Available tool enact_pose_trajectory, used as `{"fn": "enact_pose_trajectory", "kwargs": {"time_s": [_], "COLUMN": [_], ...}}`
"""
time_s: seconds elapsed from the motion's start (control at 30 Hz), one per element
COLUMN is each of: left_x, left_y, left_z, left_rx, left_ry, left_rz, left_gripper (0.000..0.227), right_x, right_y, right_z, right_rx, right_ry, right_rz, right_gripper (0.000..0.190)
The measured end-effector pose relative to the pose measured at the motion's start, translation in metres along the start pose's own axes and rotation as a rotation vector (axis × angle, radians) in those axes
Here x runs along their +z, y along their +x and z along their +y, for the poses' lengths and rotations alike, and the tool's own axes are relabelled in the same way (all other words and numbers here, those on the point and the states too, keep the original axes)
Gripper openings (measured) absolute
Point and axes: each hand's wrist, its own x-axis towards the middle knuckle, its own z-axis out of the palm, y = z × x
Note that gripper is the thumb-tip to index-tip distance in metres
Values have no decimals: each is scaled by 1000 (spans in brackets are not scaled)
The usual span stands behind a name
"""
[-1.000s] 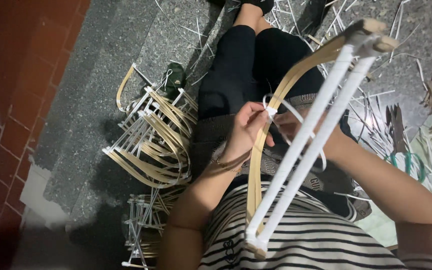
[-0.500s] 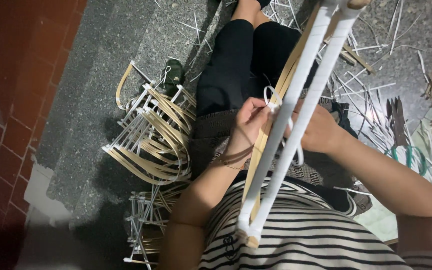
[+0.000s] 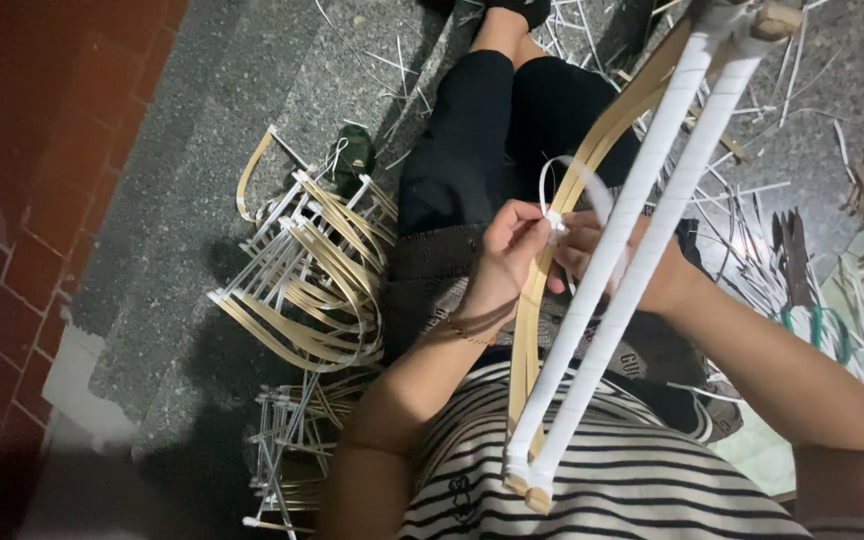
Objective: The recorder is wrapping and taping bamboo strips to assemble circular frames, likely as part of a furniture manufacturing process.
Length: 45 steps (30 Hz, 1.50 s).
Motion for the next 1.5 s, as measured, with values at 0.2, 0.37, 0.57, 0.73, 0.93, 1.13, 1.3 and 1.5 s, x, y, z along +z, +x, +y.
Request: {"fn": "enact_pose_trajectory", "kwargs": {"time_s": [0.2, 0.37, 0.57, 0.73, 0.93, 1.13, 1.3, 1.5], "left_x": [0, 6, 4, 5, -15, -15, 0, -1], "left_y": [-4, -11, -9, -9, 2, 8, 5, 7], "left_z": [-5, 5, 5, 4, -25, -27, -9, -16], "left_rx": [-59, -20, -65, -87, -43, -17, -173, -162], "left_ry": [-124, -53, -31, -51, -57, 194, 24, 87], "left_rz": [40, -9, -2, 2, -5, 57, 64, 45], "left_gripper": [10, 11, 12, 13, 11, 11, 13, 13], "right_x": [8, -10, -14, -10, -6, -16, -4, -7], "right_y": [-10, 2, 8, -4, -15, 19, -7, 1], "right_z": [5, 4, -4, 0, 3, 7, 10, 15], "right_rx": [-36, -66, 31, 99, 650, 588, 442, 1006], "right_ry": [-130, -30, 30, 69, 434, 228, 97, 689], "right_rz": [11, -118, -100, -66, -169, -182, -162, -260], "right_gripper": [24, 29, 32, 38, 38, 41, 33, 33]}}
